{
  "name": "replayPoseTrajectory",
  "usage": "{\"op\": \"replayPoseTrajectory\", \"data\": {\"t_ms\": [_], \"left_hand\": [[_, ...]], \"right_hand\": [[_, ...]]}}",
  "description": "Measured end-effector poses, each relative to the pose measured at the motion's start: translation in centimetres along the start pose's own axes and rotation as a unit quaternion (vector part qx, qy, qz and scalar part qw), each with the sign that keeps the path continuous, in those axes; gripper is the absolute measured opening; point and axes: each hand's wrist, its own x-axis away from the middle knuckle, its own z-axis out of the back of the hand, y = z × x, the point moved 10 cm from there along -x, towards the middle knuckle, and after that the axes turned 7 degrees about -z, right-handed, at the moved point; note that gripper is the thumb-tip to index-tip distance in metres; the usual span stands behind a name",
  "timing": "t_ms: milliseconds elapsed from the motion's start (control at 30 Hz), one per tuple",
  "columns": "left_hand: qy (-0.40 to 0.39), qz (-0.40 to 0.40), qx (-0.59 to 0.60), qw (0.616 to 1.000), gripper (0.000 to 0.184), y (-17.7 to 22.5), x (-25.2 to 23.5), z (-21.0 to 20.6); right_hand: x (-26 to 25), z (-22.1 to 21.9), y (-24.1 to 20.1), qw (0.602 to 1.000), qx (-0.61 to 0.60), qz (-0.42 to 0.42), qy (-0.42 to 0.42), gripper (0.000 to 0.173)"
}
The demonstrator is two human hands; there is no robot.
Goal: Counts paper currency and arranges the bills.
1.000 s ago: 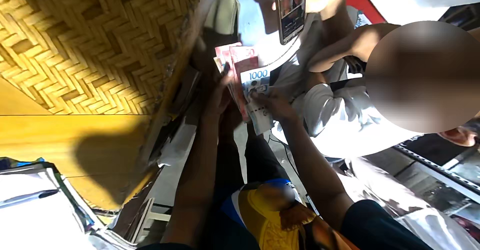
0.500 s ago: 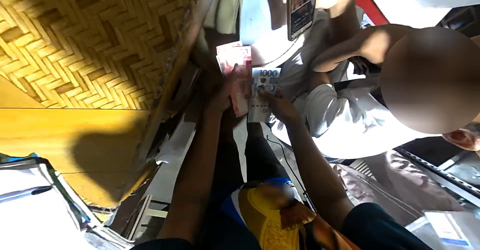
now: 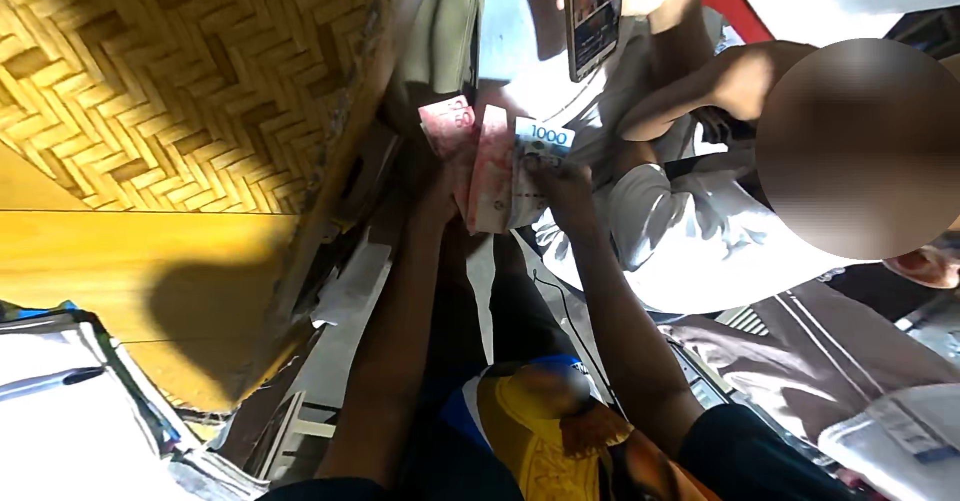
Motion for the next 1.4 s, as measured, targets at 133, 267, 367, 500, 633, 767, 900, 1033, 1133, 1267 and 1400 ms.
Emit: {"op": "replayPoseTrajectory", "data": {"t_ms": [133,267,367,500,633,767,900,1033,1133,1267,1400], "left_hand": [[0.032,-0.017,-0.077,0.996,0.029,0.2,0.2,1.0],[0.059,-0.046,-0.123,0.990,0.035,0.5,0.1,0.3],[0.054,-0.069,-0.195,0.977,0.040,1.9,1.1,-0.7],[0.060,-0.035,-0.207,0.976,0.049,1.4,1.0,-1.0],[0.005,-0.069,-0.145,0.987,0.054,2.4,1.1,-1.9],[-0.044,-0.030,-0.027,0.998,0.048,2.3,1.3,-1.9],[-0.003,-0.037,-0.017,0.999,0.031,2.3,1.1,0.8],[0.039,-0.070,-0.055,0.995,0.045,2.6,0.5,1.4],[0.038,-0.091,-0.057,0.993,0.044,3.3,0.8,-0.2],[0.037,-0.119,-0.053,0.991,0.051,3.0,-0.1,0.6],[0.039,-0.079,-0.080,0.993,0.048,4.0,1.4,3.2]], "right_hand": [[0.0,-0.6,-0.2,0.996,-0.070,-0.024,-0.045,0.010],[-0.7,-1.6,0.9,0.996,-0.066,-0.054,-0.030,0.047],[-0.5,-2.8,2.3,0.991,-0.047,-0.110,-0.059,0.041],[-0.6,-2.9,2.5,0.995,-0.035,-0.092,-0.020,0.019],[-1.0,-2.8,2.1,0.996,-0.043,-0.067,0.028,0.017],[-1.8,-1.9,2.2,0.995,-0.074,-0.062,0.023,0.020],[-1.3,0.4,1.0,0.985,-0.157,-0.065,-0.008,0.014],[0.4,-0.1,0.0,0.982,-0.129,-0.102,-0.096,0.015],[0.6,-0.4,0.6,0.985,-0.110,-0.120,-0.065,0.011],[-0.1,0.4,1.4,0.982,-0.122,-0.142,-0.007,0.014],[-1.1,3.0,0.9,0.991,-0.070,-0.107,0.028,0.010]]}}
